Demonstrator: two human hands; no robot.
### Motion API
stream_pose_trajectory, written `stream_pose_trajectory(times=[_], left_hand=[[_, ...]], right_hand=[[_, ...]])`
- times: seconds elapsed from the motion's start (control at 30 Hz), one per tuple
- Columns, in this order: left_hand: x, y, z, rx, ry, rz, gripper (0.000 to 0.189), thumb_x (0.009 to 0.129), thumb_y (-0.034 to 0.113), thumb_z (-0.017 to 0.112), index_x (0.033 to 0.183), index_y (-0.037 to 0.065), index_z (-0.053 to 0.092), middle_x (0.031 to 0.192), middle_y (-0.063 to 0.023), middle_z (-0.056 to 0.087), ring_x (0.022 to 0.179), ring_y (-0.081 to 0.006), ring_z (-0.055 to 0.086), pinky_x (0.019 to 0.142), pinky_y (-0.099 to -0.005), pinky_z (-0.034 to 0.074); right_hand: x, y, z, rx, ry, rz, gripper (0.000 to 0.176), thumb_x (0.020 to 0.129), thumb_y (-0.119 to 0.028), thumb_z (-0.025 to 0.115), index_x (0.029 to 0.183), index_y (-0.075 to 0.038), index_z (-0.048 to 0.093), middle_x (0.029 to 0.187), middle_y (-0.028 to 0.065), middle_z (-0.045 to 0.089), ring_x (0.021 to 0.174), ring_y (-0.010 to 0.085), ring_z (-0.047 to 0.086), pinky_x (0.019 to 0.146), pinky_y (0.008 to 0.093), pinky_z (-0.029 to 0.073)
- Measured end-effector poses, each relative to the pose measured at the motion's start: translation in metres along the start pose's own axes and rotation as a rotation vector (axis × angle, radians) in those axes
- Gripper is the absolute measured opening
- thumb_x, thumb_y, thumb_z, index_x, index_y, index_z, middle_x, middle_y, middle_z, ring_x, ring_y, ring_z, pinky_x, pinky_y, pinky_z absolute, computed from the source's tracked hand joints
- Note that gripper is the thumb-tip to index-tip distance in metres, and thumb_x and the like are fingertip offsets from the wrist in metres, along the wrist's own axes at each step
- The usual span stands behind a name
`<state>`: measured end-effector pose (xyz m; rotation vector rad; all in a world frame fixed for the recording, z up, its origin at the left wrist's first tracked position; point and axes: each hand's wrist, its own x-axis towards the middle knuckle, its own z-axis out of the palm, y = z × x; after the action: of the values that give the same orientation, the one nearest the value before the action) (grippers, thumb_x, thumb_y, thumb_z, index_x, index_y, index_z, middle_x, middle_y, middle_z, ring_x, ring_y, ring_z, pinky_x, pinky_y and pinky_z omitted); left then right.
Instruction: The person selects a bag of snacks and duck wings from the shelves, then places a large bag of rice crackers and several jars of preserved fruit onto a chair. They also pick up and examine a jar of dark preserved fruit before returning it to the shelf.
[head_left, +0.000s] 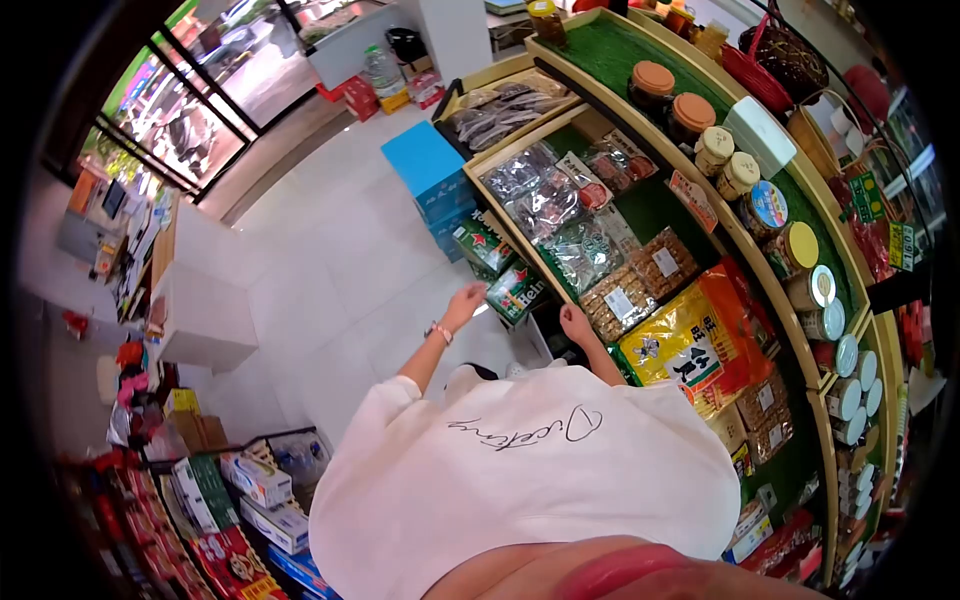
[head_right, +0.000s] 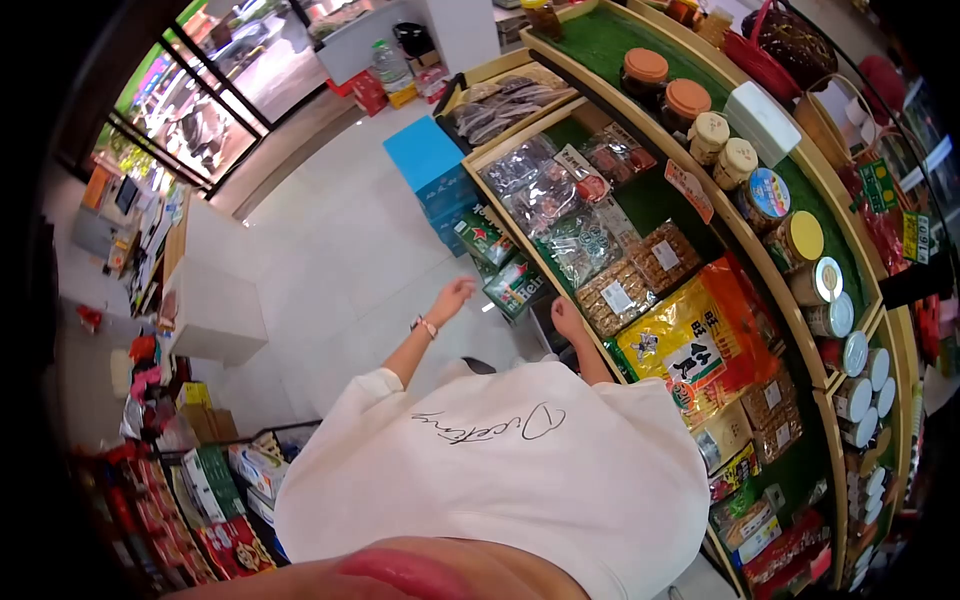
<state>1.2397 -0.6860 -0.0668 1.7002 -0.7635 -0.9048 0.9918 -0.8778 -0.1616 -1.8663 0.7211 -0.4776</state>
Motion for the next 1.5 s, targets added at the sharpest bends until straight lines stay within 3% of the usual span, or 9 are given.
stream_pose_trajectory(times=[0.27,0.37,0.47,0.63,0.77,0.93,1.13,1.23,1.5], left_hand=[[0.267,0.107,-0.051,0.087,-0.058,0.303,0.042,0.08,0.022,0.063,0.112,-0.001,0.05,0.1,-0.0121,0.059,0.091,-0.0186,0.057,0.08,-0.0298,0.045],[0.388,0.173,-0.066,0.023,-0.068,0.597,0.053,0.078,0.023,0.065,0.117,-0.004,0.044,0.108,-0.0168,0.055,0.097,-0.0224,0.055,0.082,-0.0327,0.044],[0.489,0.264,-0.074,0.086,-0.038,0.653,0.066,0.074,0.028,0.07,0.121,-0.006,0.039,0.113,-0.0211,0.051,0.104,-0.0287,0.052,0.089,-0.0353,0.041],[0.623,0.365,-0.064,0.196,0.11,0.896,0.085,0.065,0.026,0.08,0.125,-0.009,0.03,0.122,-0.0209,0.044,0.111,-0.0258,0.047,0.092,-0.0334,0.04],[0.682,0.379,-0.052,-0.077,-0.327,0.917,0.085,0.057,0.033,0.083,0.119,-0.005,0.038,0.114,-0.0173,0.052,0.103,-0.0247,0.053,0.086,-0.0331,0.044],[0.618,0.394,-0.068,0.026,-0.25,0.928,0.073,0.057,0.025,0.082,0.115,0.002,0.044,0.104,-0.0141,0.059,0.094,-0.0222,0.059,0.079,-0.0323,0.047],[0.522,0.416,-0.074,-0.069,-0.295,1.176,0.077,0.058,0.019,0.083,0.12,0.004,0.042,0.108,-0.0135,0.057,0.097,-0.023,0.058,0.083,-0.0315,0.047],[0.455,0.427,-0.066,-0.36,-0.644,0.988,0.079,0.058,0.018,0.083,0.122,0.001,0.04,0.108,-0.0107,0.058,0.099,-0.0164,0.057,0.085,-0.0305,0.047],[0.244,0.429,-0.062,-0.195,-1.218,0.908,0.085,0.053,0.021,0.086,0.123,0.001,0.042,0.111,-0.0124,0.058,0.102,-0.0191,0.057,0.089,-0.0319,0.045]], right_hand=[[0.094,-0.027,0.027,0.117,0.178,0.172,0.009,0.072,0.001,0.05,0.077,-0.006,0.047,0.067,0.0007,0.04,0.062,0.0097,0.04,0.057,0.0242,0.035],[0.165,-0.044,0.019,-0.061,0.264,-0.012,0.008,0.074,0.001,0.048,0.079,-0.005,0.047,0.069,0.0026,0.042,0.063,0.011,0.041,0.058,0.0244,0.035],[0.274,-0.093,-0.002,-0.223,0.63,-0.175,0.008,0.076,0.002,0.047,0.082,-0.003,0.047,0.076,0.0074,0.046,0.065,0.0163,0.043,0.061,0.0257,0.037],[0.461,-0.284,-0.068,-0.188,0.631,-0.264,0.024,0.076,0.001,0.048,0.1,-0.003,0.05,0.091,0.0112,0.05,0.078,0.0253,0.052,0.069,0.0331,0.043],[0.538,-0.334,-0.097,-0.223,0.667,-0.209,0.044,0.074,-0.007,0.053,0.117,-0.006,0.045,0.109,0.0145,0.051,0.092,0.0296,0.053,0.08,0.0334,0.044],[0.569,-0.323,-0.103,-0.254,0.771,-0.12,0.069,0.069,-0.016,0.06,0.132,-0.007,0.031,0.127,0.0229,0.043,0.116,0.037,0.043,0.094,0.0387,0.038],[0.512,-0.352,-0.092,-0.437,1.05,-0.34,0.088,0.061,-0.018,0.076,0.134,-0.003,0.029,0.123,0.0201,0.046,0.112,0.0358,0.045,0.093,0.041,0.038],[0.446,-0.374,-0.08,-0.465,1.206,-0.316,0.083,0.058,-0.02,0.079,0.127,-0.003,0.037,0.116,0.0172,0.051,0.106,0.0338,0.05,0.09,0.0403,0.04],[0.228,-0.407,0.018,-0.17,1.517,-0.145,0.102,0.051,-0.022,0.084,0.131,-0.002,0.025,0.12,0.0143,0.045,0.112,0.024,0.045,0.094,0.0365,0.037]])
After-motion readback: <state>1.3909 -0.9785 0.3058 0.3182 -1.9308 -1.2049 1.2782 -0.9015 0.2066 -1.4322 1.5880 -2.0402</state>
